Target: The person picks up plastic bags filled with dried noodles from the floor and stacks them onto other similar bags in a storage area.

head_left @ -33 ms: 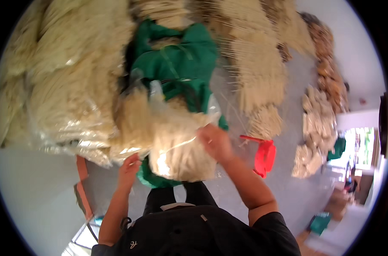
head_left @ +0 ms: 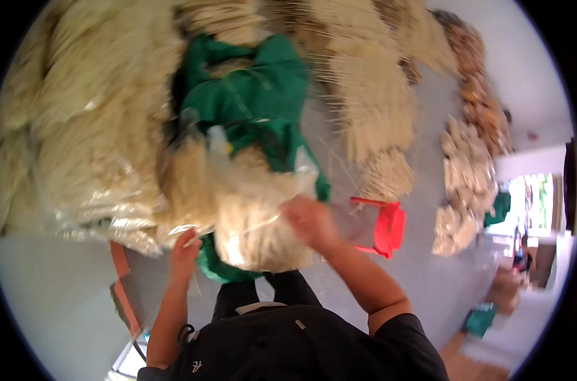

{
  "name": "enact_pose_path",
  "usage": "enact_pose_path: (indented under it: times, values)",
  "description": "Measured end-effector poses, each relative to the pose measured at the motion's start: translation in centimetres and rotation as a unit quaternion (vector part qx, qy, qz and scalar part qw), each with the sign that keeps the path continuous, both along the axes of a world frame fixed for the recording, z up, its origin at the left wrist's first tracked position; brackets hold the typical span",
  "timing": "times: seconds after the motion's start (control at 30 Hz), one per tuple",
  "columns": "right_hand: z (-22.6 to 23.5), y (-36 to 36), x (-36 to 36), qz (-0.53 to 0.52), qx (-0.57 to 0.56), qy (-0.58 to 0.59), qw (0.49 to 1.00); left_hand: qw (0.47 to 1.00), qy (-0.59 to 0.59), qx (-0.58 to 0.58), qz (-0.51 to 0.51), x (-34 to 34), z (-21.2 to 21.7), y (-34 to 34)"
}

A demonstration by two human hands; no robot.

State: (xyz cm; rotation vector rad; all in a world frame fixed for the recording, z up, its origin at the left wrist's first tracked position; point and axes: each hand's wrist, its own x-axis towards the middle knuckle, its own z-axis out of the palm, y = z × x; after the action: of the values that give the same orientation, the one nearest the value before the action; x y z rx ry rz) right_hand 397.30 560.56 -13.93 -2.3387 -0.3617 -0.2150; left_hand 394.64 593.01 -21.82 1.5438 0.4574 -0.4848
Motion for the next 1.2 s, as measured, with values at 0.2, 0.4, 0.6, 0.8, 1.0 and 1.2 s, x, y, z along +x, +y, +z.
enact_pose_path:
  times: [0.2, 0.4, 0.6, 0.8, 1.0, 1.2]
  values:
    - [5.4, -2.6, -10.2, 0.167, 0.088, 0.079, 0.979, 0.983, -0.144, 0.024, -0.114, 5.7, 2.0, -6.1]
    - [5.3, -3.7, -15.2, 0.12, 0.133, 0.102, 0.978, 0.919, -0.169, -0.058, -0.352, 5.1, 4.0, -11.2]
    - [5.8, -3.6, -15.3, 0.046, 0.093, 0.091, 0.99, 0.955, -0.135, -0.037, -0.261, 2.7, 6.4, -10.3]
    - [6.0, -2.9, -14.4, 0.016, 0.086, 0.136, 0.987, 0.977, -0.165, -0.036, -0.129, 0.9, 6.9, -7.4]
    - [6.5, -2.5, -13.9, 0.073, 0.029, 0.144, 0.986, 0.974, -0.183, -0.083, -0.099, -2.6, 7.7, -5.9]
    - [8.7, -3.0, -14.5, -0.106, 0.114, 0.135, 0.979, 0.986, -0.128, -0.091, -0.049, -5.5, 8.5, -4.7]
